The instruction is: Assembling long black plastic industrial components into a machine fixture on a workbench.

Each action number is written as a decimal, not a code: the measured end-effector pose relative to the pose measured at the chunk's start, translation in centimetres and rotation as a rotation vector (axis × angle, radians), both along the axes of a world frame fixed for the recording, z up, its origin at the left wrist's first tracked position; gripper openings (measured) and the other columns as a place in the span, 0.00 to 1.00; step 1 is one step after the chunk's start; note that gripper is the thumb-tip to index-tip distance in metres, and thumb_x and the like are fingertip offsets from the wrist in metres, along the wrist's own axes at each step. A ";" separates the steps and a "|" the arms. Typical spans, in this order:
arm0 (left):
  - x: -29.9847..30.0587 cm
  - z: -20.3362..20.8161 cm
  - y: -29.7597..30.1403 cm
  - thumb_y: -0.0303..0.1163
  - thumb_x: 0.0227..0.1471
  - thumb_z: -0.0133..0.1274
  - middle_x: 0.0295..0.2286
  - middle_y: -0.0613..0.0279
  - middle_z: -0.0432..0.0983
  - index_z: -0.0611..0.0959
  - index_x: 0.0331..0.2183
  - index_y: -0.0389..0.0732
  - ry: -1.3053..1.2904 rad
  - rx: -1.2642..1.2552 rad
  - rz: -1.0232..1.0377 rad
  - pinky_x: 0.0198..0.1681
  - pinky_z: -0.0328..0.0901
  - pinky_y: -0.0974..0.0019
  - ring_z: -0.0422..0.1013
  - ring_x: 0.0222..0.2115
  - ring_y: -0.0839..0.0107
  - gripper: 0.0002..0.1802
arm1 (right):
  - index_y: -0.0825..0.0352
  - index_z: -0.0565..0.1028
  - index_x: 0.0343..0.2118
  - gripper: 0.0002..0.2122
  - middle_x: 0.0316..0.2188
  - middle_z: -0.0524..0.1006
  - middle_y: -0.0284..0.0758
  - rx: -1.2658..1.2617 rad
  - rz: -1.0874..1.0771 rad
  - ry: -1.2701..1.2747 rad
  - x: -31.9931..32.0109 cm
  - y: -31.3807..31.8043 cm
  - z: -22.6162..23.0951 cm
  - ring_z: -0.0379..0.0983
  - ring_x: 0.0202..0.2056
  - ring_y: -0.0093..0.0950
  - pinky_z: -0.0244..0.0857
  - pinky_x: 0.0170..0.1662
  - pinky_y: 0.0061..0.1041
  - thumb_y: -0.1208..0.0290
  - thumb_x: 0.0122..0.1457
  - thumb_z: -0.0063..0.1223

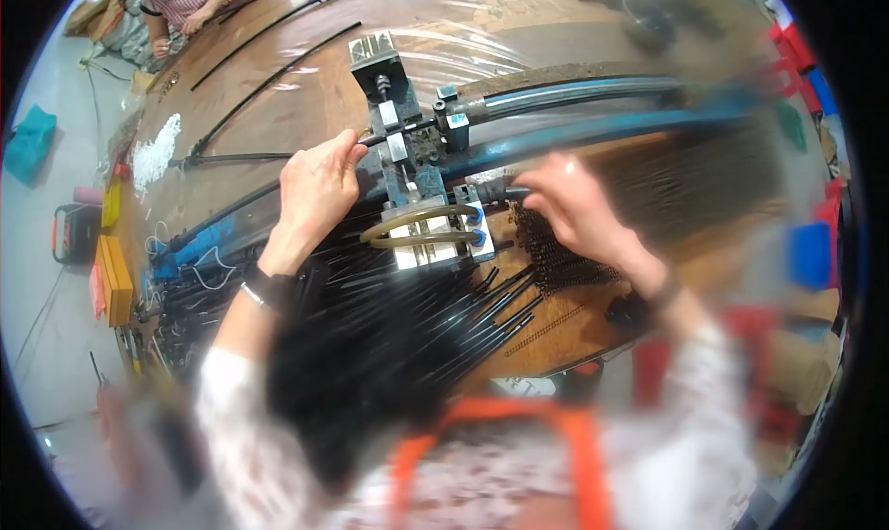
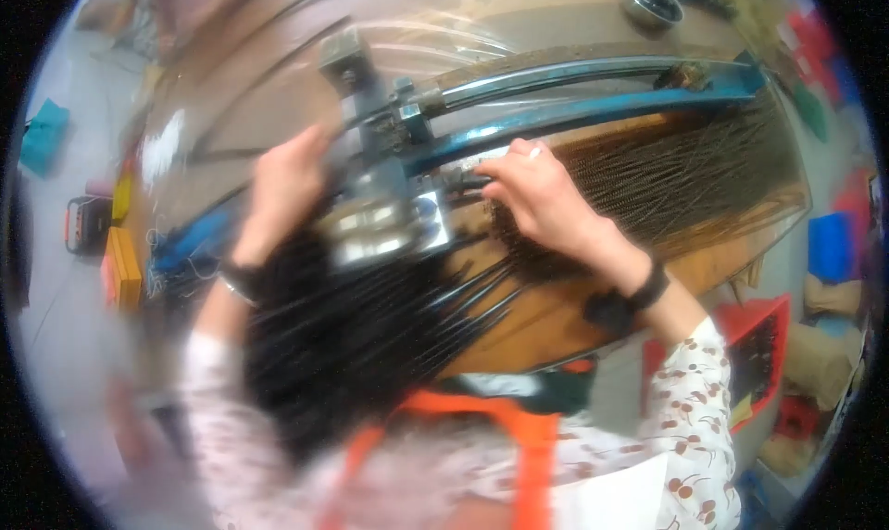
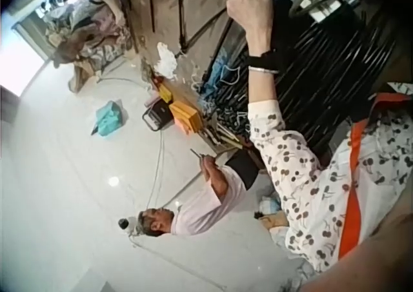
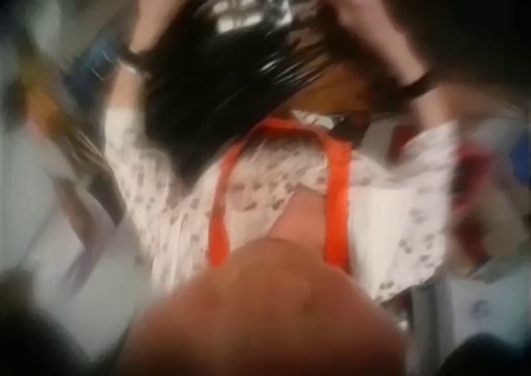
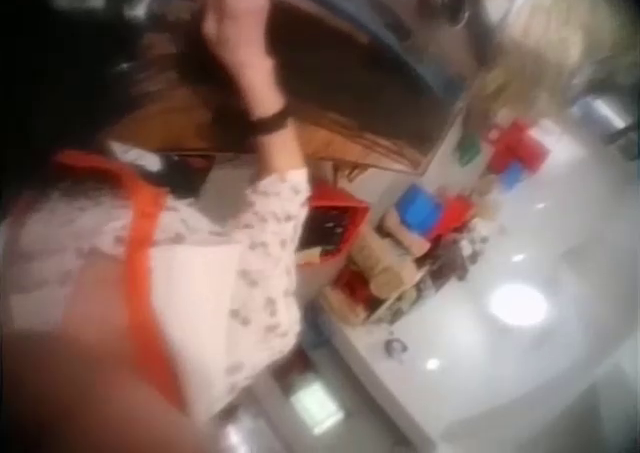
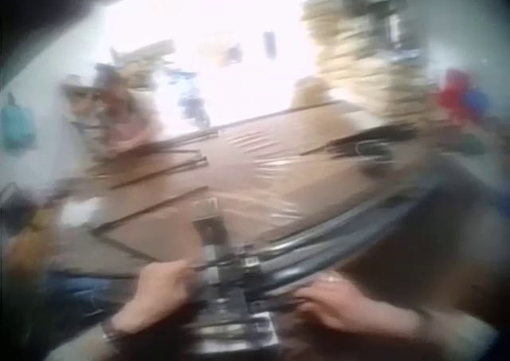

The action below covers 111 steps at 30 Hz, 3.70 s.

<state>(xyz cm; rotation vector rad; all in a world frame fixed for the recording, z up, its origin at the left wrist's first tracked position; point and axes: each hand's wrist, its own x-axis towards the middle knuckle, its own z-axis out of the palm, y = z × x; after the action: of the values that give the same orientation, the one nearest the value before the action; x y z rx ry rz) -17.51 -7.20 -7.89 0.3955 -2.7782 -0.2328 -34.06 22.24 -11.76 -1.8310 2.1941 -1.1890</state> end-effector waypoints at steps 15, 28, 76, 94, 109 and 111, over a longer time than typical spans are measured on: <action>4.5 1.9 -4.7 0.34 0.54 0.55 0.36 0.59 0.76 0.79 0.43 0.44 0.096 -0.818 -0.023 0.43 0.62 0.54 0.71 0.41 0.61 0.14 | 0.63 0.71 0.33 0.12 0.28 0.70 0.35 0.426 0.361 0.310 10.4 8.3 -2.0 0.68 0.31 0.32 0.62 0.33 0.32 0.74 0.45 0.58; 9.0 -6.5 19.8 0.34 0.45 0.53 0.31 0.63 0.69 0.79 0.31 0.45 -0.154 -0.070 0.142 0.38 0.57 0.58 0.65 0.37 0.64 0.07 | 0.70 0.70 0.55 0.25 0.34 0.76 0.46 0.136 0.205 -0.058 8.8 2.0 0.3 0.76 0.34 0.40 0.70 0.40 0.33 0.89 0.52 0.41; -5.2 9.4 14.0 0.31 0.46 0.57 0.24 0.60 0.74 0.80 0.37 0.43 -0.086 -0.197 -0.523 0.28 0.71 0.59 0.75 0.28 0.60 0.12 | 0.66 0.73 0.56 0.25 0.42 0.81 0.40 -0.038 -0.300 0.437 -7.5 11.6 3.1 0.79 0.44 0.30 0.71 0.46 0.27 0.70 0.54 0.63; -3.0 10.7 9.8 0.25 0.44 0.55 0.21 0.61 0.66 0.83 0.43 0.45 0.053 -0.468 -0.376 0.27 0.63 0.57 0.67 0.25 0.60 0.19 | 0.61 0.80 0.47 0.19 0.20 0.70 0.32 -0.399 -0.201 0.233 -5.0 5.3 3.0 0.70 0.24 0.31 0.63 0.29 0.30 0.70 0.49 0.66; 6.5 12.7 2.6 0.19 0.54 0.51 0.30 0.48 0.73 0.77 0.41 0.36 0.247 -0.410 -0.084 0.35 0.66 0.53 0.71 0.33 0.48 0.11 | 0.65 0.77 0.44 0.13 0.30 0.79 0.40 -0.259 -0.261 0.361 -5.6 1.0 2.5 0.76 0.31 0.39 0.68 0.32 0.33 0.78 0.55 0.57; 7.7 14.0 0.0 0.20 0.56 0.51 0.33 0.48 0.74 0.77 0.42 0.35 0.337 -0.493 -0.018 0.35 0.66 0.55 0.72 0.34 0.48 0.10 | 0.65 0.77 0.43 0.09 0.32 0.81 0.41 -0.166 -0.305 0.134 -6.0 0.8 1.0 0.79 0.34 0.37 0.71 0.37 0.31 0.76 0.59 0.55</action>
<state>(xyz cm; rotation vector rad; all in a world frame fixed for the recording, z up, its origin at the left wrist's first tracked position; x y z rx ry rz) -9.83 -7.19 6.14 0.1836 -2.3953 0.3471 -40.09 23.00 -10.72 -1.7219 2.5963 -1.3738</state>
